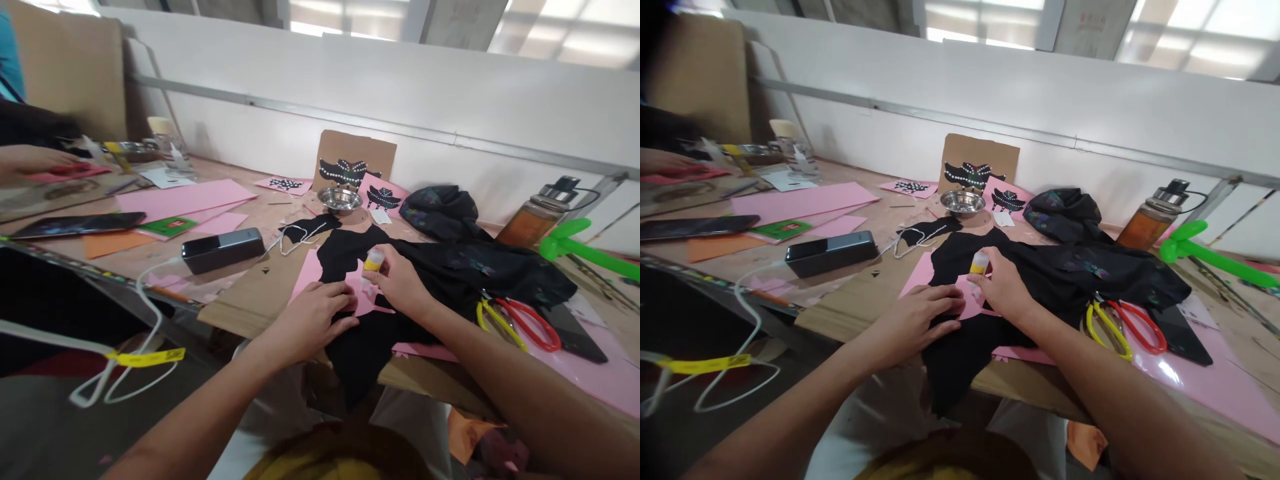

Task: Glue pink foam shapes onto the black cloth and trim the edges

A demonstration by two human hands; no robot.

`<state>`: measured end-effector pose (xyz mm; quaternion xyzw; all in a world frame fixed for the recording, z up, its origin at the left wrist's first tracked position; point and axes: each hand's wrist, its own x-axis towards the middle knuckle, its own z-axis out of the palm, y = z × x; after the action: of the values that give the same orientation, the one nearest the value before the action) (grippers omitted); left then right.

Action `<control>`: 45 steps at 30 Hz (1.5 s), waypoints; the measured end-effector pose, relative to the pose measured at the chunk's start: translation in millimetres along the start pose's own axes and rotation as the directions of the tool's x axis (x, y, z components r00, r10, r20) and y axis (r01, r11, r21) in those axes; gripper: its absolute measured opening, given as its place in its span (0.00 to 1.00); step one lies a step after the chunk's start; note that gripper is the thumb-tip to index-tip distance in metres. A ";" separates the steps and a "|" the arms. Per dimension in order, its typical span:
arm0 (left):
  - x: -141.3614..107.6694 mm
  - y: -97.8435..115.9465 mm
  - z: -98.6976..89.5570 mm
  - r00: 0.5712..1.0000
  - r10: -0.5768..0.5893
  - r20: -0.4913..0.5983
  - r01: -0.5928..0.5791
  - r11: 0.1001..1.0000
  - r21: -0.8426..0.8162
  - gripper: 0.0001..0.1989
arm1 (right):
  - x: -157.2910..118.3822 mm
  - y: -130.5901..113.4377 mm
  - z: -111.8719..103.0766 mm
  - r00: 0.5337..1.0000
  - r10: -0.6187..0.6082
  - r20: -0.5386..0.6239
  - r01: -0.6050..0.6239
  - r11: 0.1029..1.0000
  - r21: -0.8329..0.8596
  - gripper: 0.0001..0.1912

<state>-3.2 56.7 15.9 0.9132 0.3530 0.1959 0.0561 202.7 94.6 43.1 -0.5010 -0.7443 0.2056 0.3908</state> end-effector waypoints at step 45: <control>-3.4 1.6 -2.9 0.999 0.000 -0.040 -0.003 0.998 -0.070 0.13 | 5.4 16.5 -2.4 0.987 0.102 0.127 -0.124 0.976 0.178 0.16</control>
<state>-5.7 53.1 17.9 0.9067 0.3464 0.2266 0.0809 213.2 106.2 35.1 -0.4912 -0.7139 0.3246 0.3791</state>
